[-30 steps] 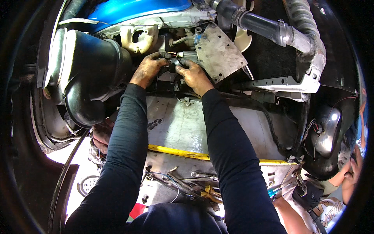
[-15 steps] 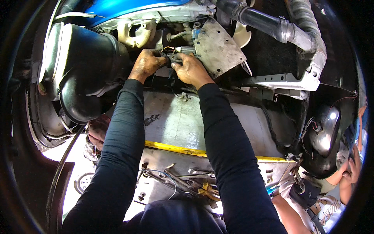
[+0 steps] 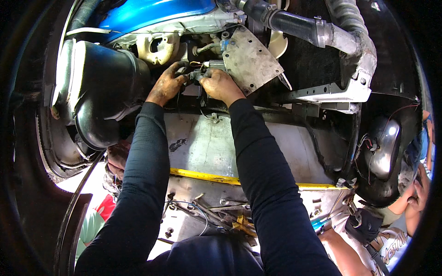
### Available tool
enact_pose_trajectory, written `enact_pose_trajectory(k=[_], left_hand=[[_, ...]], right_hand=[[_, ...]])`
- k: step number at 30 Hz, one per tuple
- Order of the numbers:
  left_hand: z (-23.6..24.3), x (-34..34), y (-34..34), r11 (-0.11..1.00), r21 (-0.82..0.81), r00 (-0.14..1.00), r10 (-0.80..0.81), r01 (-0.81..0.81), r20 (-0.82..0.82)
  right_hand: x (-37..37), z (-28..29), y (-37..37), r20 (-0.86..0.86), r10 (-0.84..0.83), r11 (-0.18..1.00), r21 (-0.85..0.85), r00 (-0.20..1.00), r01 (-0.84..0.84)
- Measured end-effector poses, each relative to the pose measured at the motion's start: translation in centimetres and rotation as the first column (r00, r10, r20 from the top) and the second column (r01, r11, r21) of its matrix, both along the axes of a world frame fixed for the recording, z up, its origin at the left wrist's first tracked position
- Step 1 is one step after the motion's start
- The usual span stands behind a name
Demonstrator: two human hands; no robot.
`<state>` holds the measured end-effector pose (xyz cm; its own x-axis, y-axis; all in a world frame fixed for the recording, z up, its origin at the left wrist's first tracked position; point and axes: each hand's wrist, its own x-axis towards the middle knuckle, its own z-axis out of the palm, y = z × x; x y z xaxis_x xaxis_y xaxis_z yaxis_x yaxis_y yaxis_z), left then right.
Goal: The person works inside a car engine bay, using a screwdriver and wrench to adjust and tighten components near the engine block. The person repeatedly reaches into the engine compartment, manipulates wires and hoses, and uses tools to secure parts.
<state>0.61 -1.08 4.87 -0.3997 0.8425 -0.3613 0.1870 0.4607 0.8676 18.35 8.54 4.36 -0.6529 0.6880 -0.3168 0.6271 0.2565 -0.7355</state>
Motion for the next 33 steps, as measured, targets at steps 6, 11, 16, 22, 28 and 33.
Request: enact_pose_trajectory(k=[6, 11, 16, 22, 28, 33], left_hand=[[-5.6, -2.7, -1.0, 0.948, -0.184, 0.927, 0.191, -0.259, -0.322], [-13.9, -7.1, -2.1, 0.959, 0.282, 0.994, 0.006, 0.026, -0.111], [-13.3, -5.8, 0.0, 0.951, 0.017, 0.848, 0.268, -0.310, 0.458], [-4.1, -1.9, 0.6, 0.826, -0.377, 0.463, 0.552, -0.419, 0.694], [-2.4, -1.0, 0.4, 0.850, -0.361, 0.671, 0.524, -0.383, 0.524], [-2.6, 0.2, 0.3, 0.967, -0.092, 0.946, 0.210, -0.239, -0.248]], right_hand=[[-3.0, -5.5, -0.4, -0.274, -0.042, 0.971, -0.236, 0.961, -0.025], [-4.5, -6.4, -0.4, -0.222, -0.245, 0.882, -0.456, 0.944, 0.122], [-5.2, -4.6, -0.2, -0.116, -0.190, 0.876, -0.469, 0.975, 0.115], [-4.7, -3.3, -0.1, -0.147, -0.319, 0.747, -0.648, 0.936, 0.153], [-4.3, -3.0, 0.6, -0.089, -0.425, 0.620, -0.754, 0.901, 0.218], [-4.0, -2.0, 1.6, -0.145, -0.313, 0.638, -0.764, 0.939, 0.095]])
